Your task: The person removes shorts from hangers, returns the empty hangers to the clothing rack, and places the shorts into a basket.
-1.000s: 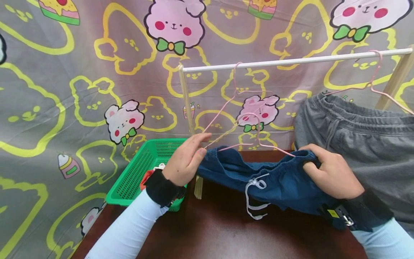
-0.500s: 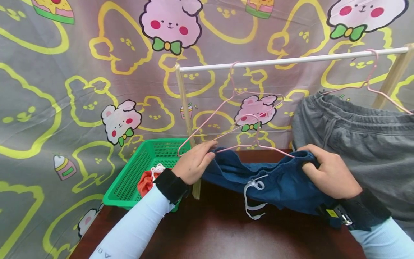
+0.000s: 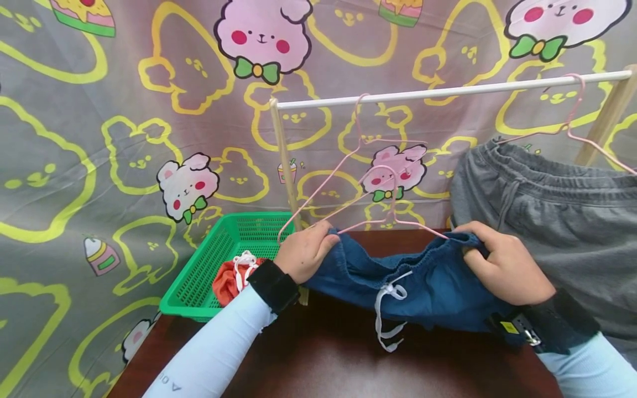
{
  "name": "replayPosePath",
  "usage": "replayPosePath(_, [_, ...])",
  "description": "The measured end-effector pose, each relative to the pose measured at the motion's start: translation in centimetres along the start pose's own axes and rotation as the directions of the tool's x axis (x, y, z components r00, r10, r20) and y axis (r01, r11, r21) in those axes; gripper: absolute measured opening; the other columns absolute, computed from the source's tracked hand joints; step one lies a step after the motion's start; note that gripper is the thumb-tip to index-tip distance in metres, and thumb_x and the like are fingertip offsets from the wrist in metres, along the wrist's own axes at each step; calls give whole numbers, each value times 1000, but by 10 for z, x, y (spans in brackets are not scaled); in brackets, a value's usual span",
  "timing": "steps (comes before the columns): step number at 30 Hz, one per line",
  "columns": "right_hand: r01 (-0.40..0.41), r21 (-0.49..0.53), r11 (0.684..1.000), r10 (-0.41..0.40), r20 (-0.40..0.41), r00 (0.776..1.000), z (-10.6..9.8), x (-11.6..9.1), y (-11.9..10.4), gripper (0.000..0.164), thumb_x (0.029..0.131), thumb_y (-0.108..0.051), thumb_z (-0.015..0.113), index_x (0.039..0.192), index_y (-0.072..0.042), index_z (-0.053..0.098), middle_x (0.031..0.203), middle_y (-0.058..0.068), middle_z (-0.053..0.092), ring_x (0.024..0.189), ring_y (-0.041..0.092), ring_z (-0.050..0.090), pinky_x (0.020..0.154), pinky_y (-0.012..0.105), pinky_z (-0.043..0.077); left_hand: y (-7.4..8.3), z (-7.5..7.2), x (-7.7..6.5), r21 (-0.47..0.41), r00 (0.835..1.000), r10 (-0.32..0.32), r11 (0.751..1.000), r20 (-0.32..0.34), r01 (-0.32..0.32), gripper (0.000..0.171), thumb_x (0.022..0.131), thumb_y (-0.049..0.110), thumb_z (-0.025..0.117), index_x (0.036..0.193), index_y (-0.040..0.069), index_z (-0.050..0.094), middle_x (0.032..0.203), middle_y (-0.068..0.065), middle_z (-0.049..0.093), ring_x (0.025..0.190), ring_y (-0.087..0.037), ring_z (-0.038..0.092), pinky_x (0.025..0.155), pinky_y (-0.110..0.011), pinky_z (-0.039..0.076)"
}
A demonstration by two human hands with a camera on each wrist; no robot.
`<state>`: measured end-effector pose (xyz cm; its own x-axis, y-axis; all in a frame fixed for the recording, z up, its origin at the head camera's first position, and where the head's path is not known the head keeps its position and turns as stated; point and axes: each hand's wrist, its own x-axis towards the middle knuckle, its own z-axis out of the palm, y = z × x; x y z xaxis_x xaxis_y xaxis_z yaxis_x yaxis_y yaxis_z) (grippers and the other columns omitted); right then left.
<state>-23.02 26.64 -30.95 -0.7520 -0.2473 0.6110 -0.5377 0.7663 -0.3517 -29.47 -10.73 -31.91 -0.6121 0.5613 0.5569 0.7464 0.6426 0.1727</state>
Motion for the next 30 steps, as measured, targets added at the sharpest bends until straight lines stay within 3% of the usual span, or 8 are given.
replayPosePath(7, [27, -15, 1000, -27, 16, 1000, 0, 1, -1, 32, 90, 0, 62, 117, -18, 69, 97, 1, 71, 72, 13, 53, 58, 30, 41, 10, -1, 7, -2, 1000, -14, 1000, 2, 14, 60, 104, 59, 17, 101, 10, 52, 68, 2, 40, 59, -16, 49, 54, -29, 37])
replayPosePath(15, [18, 7, 1000, -18, 25, 1000, 1, 1, -4, 32, 91, 0, 61, 118, -17, 68, 91, 1, 68, 64, 10, 49, 51, 28, 35, 23, 0, 18, 5, 999, -34, 999, 32, 34, 26, 109, 35, 44, 98, 12, 51, 68, 0, 40, 57, -15, 48, 52, -29, 36])
replayPosePath(24, [29, 23, 999, -30, 31, 999, 4, 1, -11, 31, 92, 0, 60, 116, -16, 68, 84, -2, 62, 58, 6, 45, 50, 28, 35, 39, 0, 29, 32, 997, -53, 998, 57, 52, 27, 108, 36, 45, 96, 13, 50, 66, 0, 40, 55, -16, 47, 50, -28, 35])
replayPosePath(30, [86, 14, 996, -87, 71, 994, 7, 4, -17, 30, 92, -1, 62, 118, -16, 68, 97, -1, 69, 69, 10, 53, 58, 30, 45, 51, 1, 35, 42, 998, 9, 999, 63, -12, 27, 108, 37, 45, 97, 13, 51, 66, 0, 40, 54, -15, 47, 50, -26, 33])
